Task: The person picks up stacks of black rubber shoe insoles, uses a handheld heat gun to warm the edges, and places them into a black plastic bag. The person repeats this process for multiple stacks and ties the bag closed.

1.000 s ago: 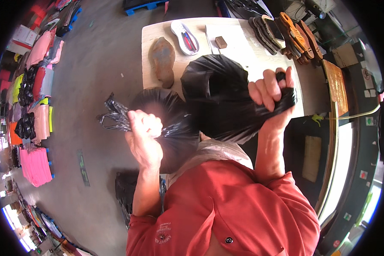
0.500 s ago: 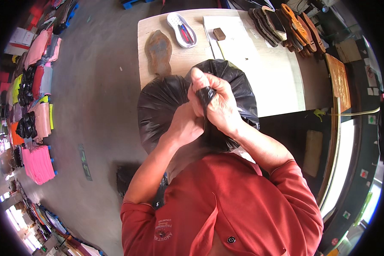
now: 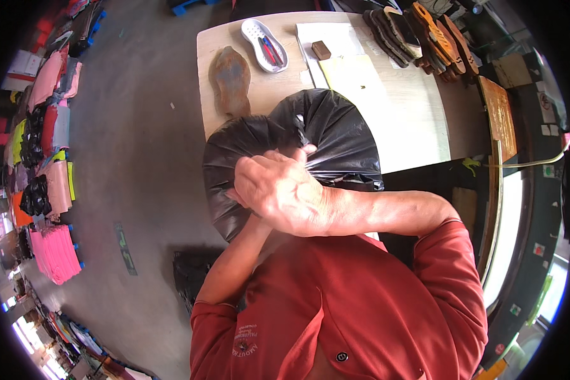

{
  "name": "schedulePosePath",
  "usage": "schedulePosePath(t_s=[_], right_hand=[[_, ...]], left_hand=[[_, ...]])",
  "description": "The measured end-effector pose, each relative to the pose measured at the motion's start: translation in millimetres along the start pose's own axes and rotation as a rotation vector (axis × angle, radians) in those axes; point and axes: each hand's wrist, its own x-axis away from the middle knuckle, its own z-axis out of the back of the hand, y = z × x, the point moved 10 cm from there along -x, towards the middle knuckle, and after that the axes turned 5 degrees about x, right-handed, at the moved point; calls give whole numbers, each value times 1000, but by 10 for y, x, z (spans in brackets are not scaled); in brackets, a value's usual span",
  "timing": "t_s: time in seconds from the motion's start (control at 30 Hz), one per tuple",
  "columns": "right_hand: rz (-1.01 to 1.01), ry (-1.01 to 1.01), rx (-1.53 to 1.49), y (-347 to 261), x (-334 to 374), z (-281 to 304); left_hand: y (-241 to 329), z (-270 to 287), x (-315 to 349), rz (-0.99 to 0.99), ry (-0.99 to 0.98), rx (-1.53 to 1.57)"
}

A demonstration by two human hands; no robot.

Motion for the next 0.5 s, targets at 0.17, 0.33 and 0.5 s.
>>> schedulePosePath(t_s=[0.17, 0.33, 0.5], right_hand=[[1190, 869, -1745, 711, 82, -106], [1216, 793, -1778, 849, -361, -311], [1251, 734, -1505, 515, -290, -349]], left_hand=[[77, 117, 39, -115, 93, -106], [-174, 80, 31, 261, -3, 213], [-174, 26, -23, 362, -98, 308]])
